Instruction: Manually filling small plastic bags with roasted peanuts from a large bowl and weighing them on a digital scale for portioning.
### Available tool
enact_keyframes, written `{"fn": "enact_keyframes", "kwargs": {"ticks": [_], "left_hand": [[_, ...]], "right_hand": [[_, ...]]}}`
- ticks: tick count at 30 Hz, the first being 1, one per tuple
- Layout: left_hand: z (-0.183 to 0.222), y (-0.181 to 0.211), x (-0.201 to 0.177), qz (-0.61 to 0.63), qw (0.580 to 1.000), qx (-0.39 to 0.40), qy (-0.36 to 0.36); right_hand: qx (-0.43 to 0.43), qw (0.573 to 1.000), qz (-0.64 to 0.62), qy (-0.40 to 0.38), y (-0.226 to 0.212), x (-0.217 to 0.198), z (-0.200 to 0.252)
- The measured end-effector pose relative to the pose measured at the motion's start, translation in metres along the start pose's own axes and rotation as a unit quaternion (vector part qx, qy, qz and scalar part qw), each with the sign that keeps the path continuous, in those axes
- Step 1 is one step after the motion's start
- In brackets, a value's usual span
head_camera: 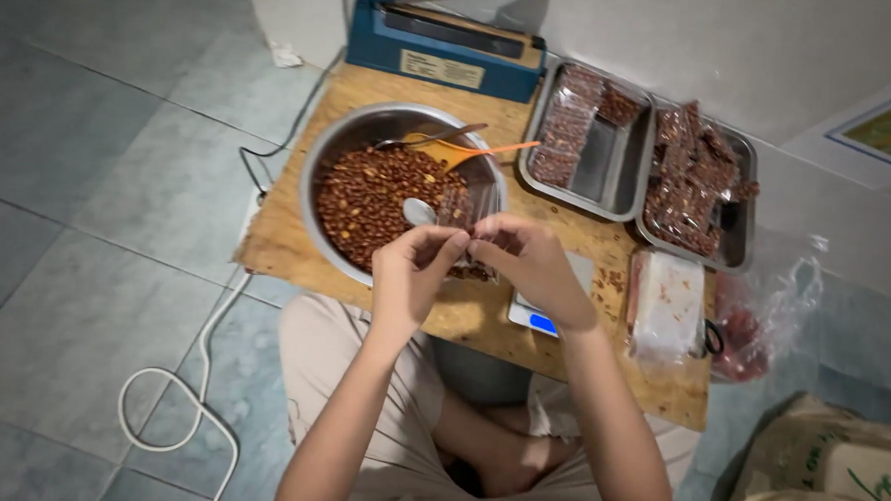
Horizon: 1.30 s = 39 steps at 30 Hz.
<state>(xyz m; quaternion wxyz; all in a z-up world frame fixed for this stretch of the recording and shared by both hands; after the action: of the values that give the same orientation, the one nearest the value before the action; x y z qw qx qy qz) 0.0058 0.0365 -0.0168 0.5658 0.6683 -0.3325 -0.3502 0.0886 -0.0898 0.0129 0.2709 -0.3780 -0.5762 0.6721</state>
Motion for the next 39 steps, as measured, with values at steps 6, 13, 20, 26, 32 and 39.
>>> {"fn": "enact_keyframes", "kwargs": {"ticks": [6,13,20,26,32,39], "left_hand": [[-0.006,-0.006,-0.018,0.015,0.999,-0.044,0.005],[-0.006,-0.008,-0.025,0.037,0.998,-0.053,0.018],[-0.004,-0.012,-0.023,0.010,0.998,-0.062,-0.001],[-0.003,-0.004,-0.025,-0.016,0.996,-0.085,-0.016],[-0.002,-0.003,-0.024,0.015,0.992,-0.125,0.013],[0.001,-0.003,-0.023,0.021,0.992,-0.120,0.028]], "right_hand": [[0.042,0.999,-0.015,-0.022,0.004,0.028,-0.017],[0.076,0.995,-0.068,-0.017,0.007,0.036,-0.027],[0.099,0.990,-0.093,0.019,-0.013,0.046,-0.033],[0.056,0.992,-0.102,0.037,0.021,0.042,-0.058],[0.070,0.984,-0.162,0.005,0.025,0.036,-0.049],[0.076,0.985,-0.151,0.016,0.036,0.031,-0.055]]}}
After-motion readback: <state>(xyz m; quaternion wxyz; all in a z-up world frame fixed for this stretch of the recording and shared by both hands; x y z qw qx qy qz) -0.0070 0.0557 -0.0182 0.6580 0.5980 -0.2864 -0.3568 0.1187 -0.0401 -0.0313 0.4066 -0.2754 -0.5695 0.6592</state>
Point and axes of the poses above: each hand's wrist, its own z-axis away from the middle knuckle, its own x-axis out of the palm, y = z × x, the point moved 1 cm from there along -z, towards the middle knuckle, and after that the axes turned 2 degrees about -z, right-handed, at the moved point
